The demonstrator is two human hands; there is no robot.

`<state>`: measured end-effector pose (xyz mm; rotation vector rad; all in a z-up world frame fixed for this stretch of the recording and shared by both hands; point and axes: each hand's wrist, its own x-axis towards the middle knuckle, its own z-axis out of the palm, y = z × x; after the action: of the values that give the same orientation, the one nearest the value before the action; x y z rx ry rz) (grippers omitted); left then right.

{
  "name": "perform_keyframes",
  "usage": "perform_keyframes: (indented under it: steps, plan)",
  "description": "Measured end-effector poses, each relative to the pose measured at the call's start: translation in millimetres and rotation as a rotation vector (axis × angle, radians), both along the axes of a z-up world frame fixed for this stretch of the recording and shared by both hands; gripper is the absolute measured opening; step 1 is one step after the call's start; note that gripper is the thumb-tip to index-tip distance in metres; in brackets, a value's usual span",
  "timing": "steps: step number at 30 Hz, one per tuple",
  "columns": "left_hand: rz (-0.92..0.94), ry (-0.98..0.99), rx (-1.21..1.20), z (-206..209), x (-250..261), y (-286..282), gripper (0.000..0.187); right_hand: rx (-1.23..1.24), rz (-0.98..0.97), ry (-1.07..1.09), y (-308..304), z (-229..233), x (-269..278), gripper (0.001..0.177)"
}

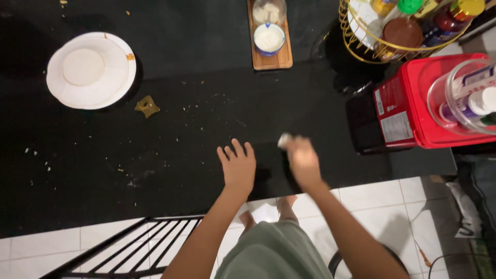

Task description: Wiping down bottles, a plastic bowl, and the surface of a black dining table with a cloth.

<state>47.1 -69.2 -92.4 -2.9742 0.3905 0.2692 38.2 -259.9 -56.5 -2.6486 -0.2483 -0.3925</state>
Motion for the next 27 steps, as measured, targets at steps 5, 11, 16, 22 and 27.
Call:
perform_keyframes:
  steps: [5,11,16,22,27]
  plan:
    - [0.014,0.03,-0.027,0.2,-1.9,-0.6,0.063,0.026,-0.089,0.061,-2.0,-12.3,14.3,0.027]
    - [0.043,0.157,-0.055,30.1,6.0,-1.5,0.087,-0.054,-0.058,0.049,-15.0,-39.1,-15.0,0.017]
    - [0.036,0.212,-0.083,40.2,1.4,2.0,0.099,-0.01,-0.146,0.016,-30.5,-12.3,23.2,0.023]
    - [0.033,0.224,-0.063,45.4,4.3,0.4,0.102,-0.109,-0.072,0.104,-17.9,-28.3,-23.2,0.02]
    - [0.045,0.22,-0.074,37.5,1.7,1.4,0.101,-0.101,-0.139,0.084,-40.0,-22.0,23.2,0.018]
